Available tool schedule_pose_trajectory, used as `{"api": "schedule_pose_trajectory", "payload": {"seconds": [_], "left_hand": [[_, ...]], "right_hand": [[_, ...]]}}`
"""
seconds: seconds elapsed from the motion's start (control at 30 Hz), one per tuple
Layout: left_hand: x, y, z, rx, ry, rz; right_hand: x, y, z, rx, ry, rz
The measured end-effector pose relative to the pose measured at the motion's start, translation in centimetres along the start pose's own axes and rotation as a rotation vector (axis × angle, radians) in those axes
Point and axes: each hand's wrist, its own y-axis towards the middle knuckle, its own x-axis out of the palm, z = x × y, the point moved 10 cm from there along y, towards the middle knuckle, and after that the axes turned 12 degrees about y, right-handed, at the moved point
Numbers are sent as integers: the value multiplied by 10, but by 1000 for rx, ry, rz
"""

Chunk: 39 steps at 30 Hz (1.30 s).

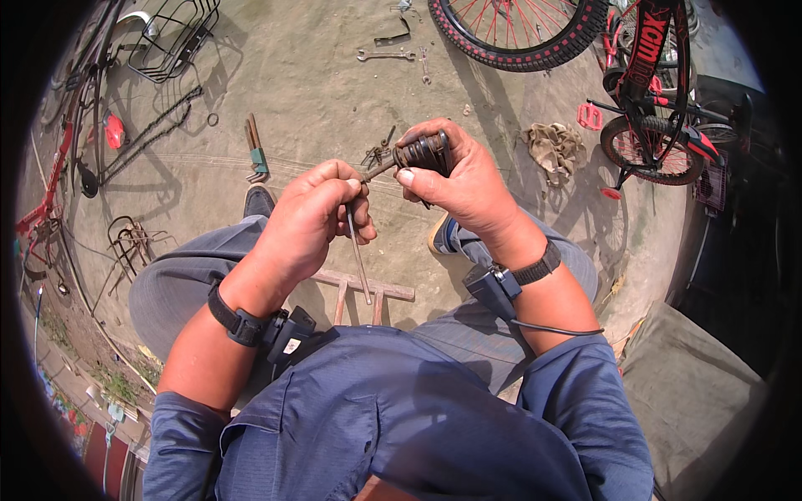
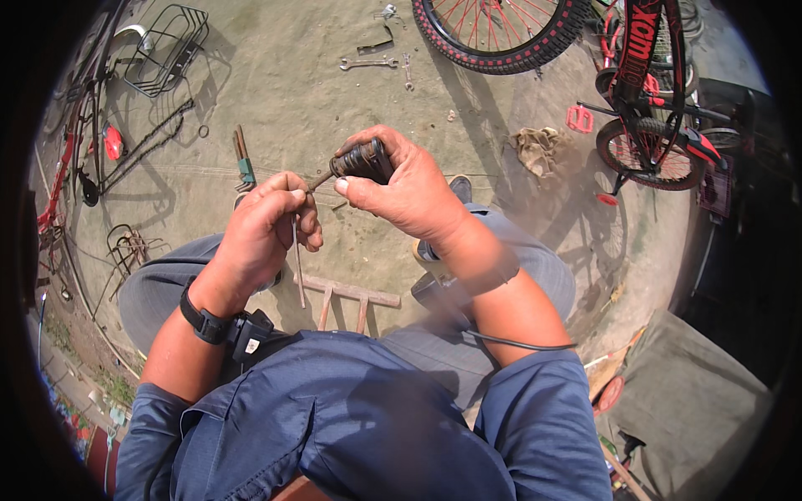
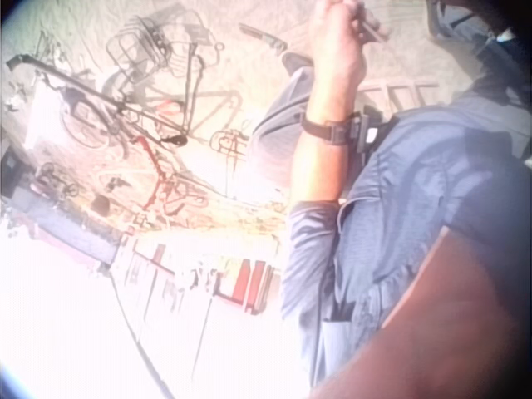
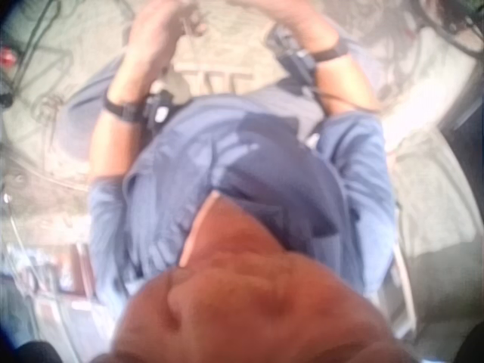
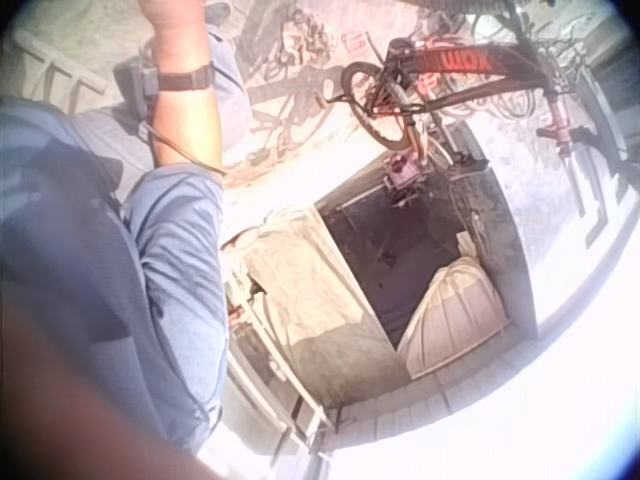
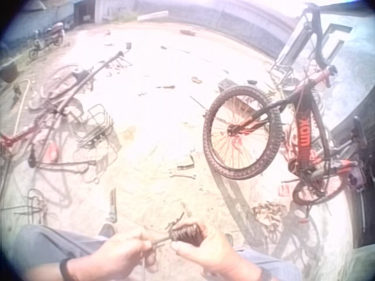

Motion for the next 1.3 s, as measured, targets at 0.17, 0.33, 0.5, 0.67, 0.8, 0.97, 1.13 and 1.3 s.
{"api": "schedule_pose_trajectory", "payload": {"seconds": [0.17, 0.33, 0.5, 0.67, 0.8, 0.97, 1.13, 1.3], "left_hand": [[-12, 4, 3, 55, -36, 47], [-37, 10, 1, 52, 69, 221], [-71, 28, 2, 100, 161, 406], [-95, 57, -14, 76, 237, 424], [-104, 76, -33, 45, 179, 380], [-126, 104, -55, -21, 167, 480], [-157, 140, -82, -143, 364, 569], [-198, 180, -77, -92, 989, 629]], "right_hand": [[-10, 1, -10, 1, 5, 49], [-24, 5, -10, 28, 148, 92], [-46, 20, 25, 136, 295, 157], [-88, 35, 76, 245, 317, 322], [-107, 48, 114, 280, 399, 374], [-114, 67, 156, 315, 489, 380], [-121, 83, 192, 363, 499, 387], [-136, 96, 226, 444, 419, 400]]}}
